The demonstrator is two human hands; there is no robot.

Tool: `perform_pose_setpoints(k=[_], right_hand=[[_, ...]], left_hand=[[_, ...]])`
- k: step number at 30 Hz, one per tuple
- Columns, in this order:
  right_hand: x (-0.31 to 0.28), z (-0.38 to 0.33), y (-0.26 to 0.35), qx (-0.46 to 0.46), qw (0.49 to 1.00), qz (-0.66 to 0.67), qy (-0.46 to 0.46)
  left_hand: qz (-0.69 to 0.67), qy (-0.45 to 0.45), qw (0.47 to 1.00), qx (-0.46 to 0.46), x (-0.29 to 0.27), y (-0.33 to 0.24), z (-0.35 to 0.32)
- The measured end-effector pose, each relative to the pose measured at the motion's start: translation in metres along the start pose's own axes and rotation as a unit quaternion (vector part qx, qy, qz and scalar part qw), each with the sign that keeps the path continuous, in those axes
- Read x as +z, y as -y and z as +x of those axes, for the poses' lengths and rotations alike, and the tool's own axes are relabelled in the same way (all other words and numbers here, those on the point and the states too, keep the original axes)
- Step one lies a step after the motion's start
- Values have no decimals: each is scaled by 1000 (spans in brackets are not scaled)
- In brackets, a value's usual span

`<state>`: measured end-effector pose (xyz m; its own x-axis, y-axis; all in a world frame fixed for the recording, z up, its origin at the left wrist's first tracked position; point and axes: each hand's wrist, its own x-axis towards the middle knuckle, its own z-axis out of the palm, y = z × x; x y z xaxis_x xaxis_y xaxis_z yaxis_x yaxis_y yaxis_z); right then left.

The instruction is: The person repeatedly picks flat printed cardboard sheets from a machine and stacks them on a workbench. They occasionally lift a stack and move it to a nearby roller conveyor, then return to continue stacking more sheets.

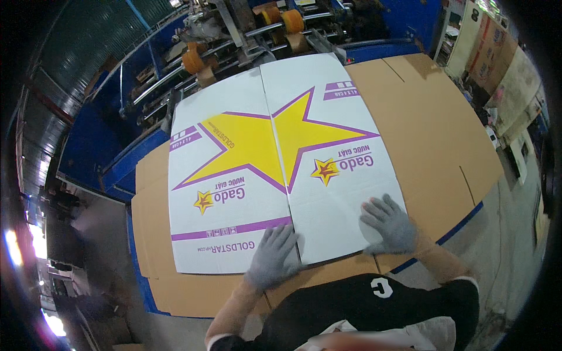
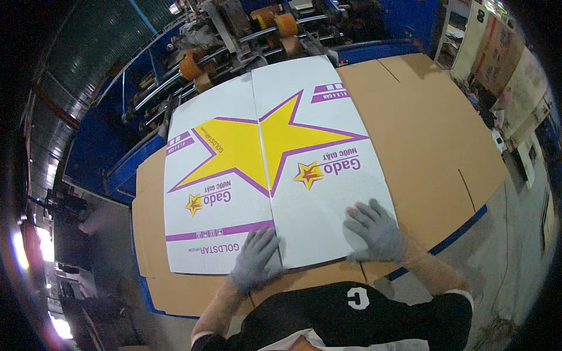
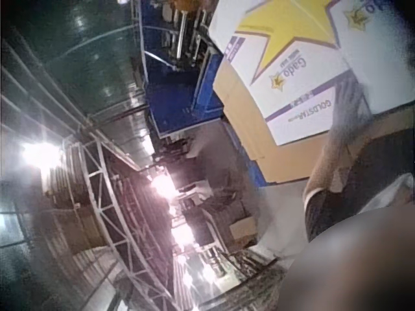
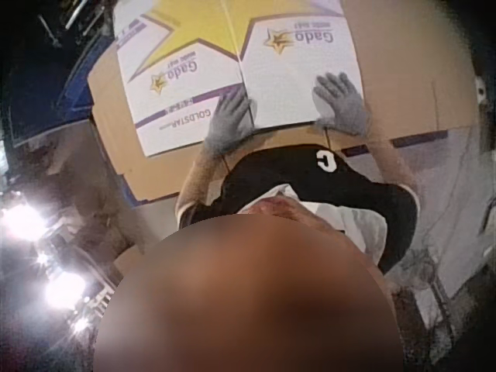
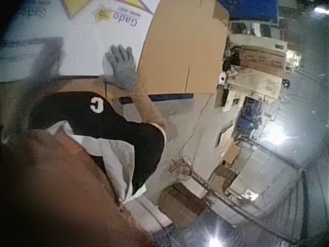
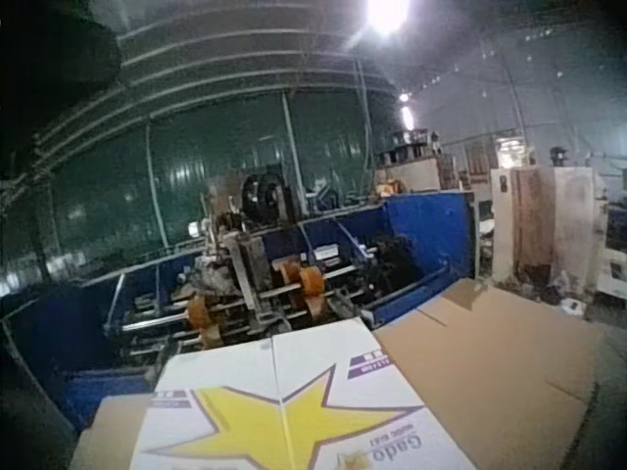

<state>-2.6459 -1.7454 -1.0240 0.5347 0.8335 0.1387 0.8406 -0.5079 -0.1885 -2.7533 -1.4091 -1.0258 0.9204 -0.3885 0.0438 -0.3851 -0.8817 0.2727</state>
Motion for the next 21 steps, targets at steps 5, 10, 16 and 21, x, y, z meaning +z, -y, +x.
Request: perform_pose_setpoints(k=[5,10,16,21], right_hand=[[10,-25,-10,40,995,-85,34],[27,1,-45,82,985,-149,-23],[15,112,-120,162,976,-129,-61],[36,190,-185,217,959,-153,-103]], left_hand=[[100,-34,993,-53,9,11,-57],[179,-107,978,-6,8,52,-23],[205,-154,967,-6,-38,136,94],[167,-245,947,-125,-67,143,116]])
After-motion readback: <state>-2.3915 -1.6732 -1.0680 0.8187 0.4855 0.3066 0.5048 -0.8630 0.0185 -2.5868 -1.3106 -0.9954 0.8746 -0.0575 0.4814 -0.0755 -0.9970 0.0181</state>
